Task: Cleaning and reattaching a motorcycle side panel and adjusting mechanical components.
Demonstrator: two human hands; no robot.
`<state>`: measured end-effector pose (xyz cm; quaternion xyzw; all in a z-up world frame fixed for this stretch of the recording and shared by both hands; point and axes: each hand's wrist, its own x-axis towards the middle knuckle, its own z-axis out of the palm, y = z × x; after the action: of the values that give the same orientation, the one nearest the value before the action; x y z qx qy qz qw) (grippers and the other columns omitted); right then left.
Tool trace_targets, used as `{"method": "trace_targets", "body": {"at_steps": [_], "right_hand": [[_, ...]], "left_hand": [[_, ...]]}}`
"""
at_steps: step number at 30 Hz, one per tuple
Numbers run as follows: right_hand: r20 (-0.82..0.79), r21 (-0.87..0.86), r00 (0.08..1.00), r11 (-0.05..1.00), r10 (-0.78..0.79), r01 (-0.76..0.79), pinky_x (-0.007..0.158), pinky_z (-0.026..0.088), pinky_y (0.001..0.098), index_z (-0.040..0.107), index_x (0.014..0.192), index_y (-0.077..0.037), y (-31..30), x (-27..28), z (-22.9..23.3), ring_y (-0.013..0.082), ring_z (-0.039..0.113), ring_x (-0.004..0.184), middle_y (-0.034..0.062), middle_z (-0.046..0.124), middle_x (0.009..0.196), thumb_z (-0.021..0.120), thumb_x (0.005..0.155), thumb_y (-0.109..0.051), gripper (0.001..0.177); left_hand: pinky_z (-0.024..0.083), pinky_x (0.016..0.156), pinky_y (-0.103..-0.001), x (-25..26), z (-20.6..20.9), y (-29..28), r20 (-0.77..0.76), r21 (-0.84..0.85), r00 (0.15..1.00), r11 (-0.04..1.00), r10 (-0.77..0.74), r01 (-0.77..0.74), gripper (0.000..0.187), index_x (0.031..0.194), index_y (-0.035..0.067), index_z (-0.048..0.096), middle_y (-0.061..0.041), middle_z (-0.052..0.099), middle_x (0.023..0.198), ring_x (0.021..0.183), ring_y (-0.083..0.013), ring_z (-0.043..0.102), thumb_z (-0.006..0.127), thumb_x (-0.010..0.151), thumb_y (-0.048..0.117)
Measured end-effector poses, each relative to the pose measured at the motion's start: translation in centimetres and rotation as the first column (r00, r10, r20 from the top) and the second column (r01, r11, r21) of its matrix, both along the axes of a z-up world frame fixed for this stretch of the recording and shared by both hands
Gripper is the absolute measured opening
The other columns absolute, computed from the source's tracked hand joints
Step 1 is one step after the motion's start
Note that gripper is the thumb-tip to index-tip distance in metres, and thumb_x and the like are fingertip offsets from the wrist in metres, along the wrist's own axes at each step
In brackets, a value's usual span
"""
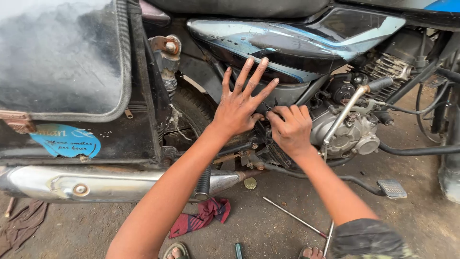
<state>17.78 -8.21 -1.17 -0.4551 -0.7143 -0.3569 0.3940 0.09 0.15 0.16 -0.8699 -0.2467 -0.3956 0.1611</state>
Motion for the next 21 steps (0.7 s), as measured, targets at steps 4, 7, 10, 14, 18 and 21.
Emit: {"method": "trace_targets", "body": {"at_steps": [4, 7, 10, 14, 18, 21], "right_hand": [[0.311, -0.074, 0.947, 0.996, 0.076, -0.056, 0.067, 0.038, 0.0367, 0.077, 0.095, -0.008, 0.1, 1.3, 2.6, 0.02, 0.055, 0.074, 0.0007, 0.063, 0.085, 0.079, 0.078, -0.009, 0.017], [0.438, -0.146, 0.897, 0.989, 0.063, 0.002, 0.065, 0.039, 0.0377, 0.071, 0.079, -0.009, 0.5, 2.1, 3.4, 0.0212, 0.054, 0.071, 0.0013, 0.057, 0.074, 0.075, 0.07, -0.012, 0.011], [0.506, -0.19, 0.861, 0.981, 0.06, 0.043, 0.066, 0.04, 0.038, 0.065, 0.071, -0.009, 0.8, 2.2, 3.7, 0.0223, 0.054, 0.071, 0.0028, 0.054, 0.071, 0.073, 0.067, -0.013, 0.01], [0.551, -0.159, 0.833, 0.986, 0.054, 0.041, 0.068, 0.04, 0.0373, 0.066, 0.074, -0.009, 1.0, 1.1, 3.7, 0.0215, 0.055, 0.073, 0.0032, 0.053, 0.072, 0.073, 0.068, -0.014, 0.011], [0.522, -0.194, 0.851, 0.98, 0.058, 0.052, 0.068, 0.041, 0.0388, 0.063, 0.067, -0.011, 1.3, 0.5, 3.5, 0.0218, 0.056, 0.072, 0.0031, 0.054, 0.07, 0.074, 0.065, -0.015, 0.012], [0.427, -0.144, 0.904, 0.989, 0.029, 0.037, 0.066, 0.04, 0.0389, 0.061, 0.064, -0.011, 1.3, 0.4, 3.3, 0.0216, 0.054, 0.069, 0.0022, 0.053, 0.067, 0.076, 0.07, -0.016, 0.017]], "left_hand": [[0.019, 0.124, -0.072, -0.1, 0.3, 0.0, 0.007, -0.018, 1.0, 1.0, -0.016, 0.016, 0.113, 0.157, 0.033, 0.045, -0.004, 0.011, 0.172, 0.16, -0.03, 0.008, 0.096, 0.057, 0.039], [0.019, 0.122, -0.073, 0.1, 0.4, 0.2, 0.009, -0.043, 0.999, 0.998, -0.037, 0.038, 0.112, 0.154, 0.033, 0.048, -0.004, 0.013, 0.171, 0.158, -0.0306, 0.008, 0.096, 0.054, 0.041], [0.019, 0.122, -0.073, 0.2, 0.1, 0.5, 0.019, -0.043, 0.999, 0.998, -0.042, 0.042, 0.109, 0.153, 0.034, 0.05, -0.004, 0.013, 0.172, 0.159, -0.0301, 0.008, 0.096, 0.054, 0.04], [0.019, 0.125, -0.071, -0.1, -0.4, 0.7, 0.05, -0.008, 0.997, 0.999, -0.05, 0.05, 0.106, 0.153, 0.033, 0.051, -0.003, 0.013, 0.173, 0.161, -0.0281, 0.009, 0.096, 0.057, 0.036], [0.018, 0.125, -0.07, -0.3, -0.3, 0.7, 0.029, -0.013, 0.999, 0.999, -0.029, 0.029, 0.102, 0.152, 0.033, 0.053, -0.003, 0.015, 0.173, 0.16, -0.0287, 0.01, 0.095, 0.059, 0.031], [0.018, 0.126, -0.068, -0.4, -0.4, 0.9, 0.013, 0.028, 1.0, 1.0, -0.012, 0.011, 0.099, 0.152, 0.034, 0.055, -0.003, 0.015, 0.173, 0.161, -0.0281, 0.01, 0.094, 0.061, 0.029]]}}
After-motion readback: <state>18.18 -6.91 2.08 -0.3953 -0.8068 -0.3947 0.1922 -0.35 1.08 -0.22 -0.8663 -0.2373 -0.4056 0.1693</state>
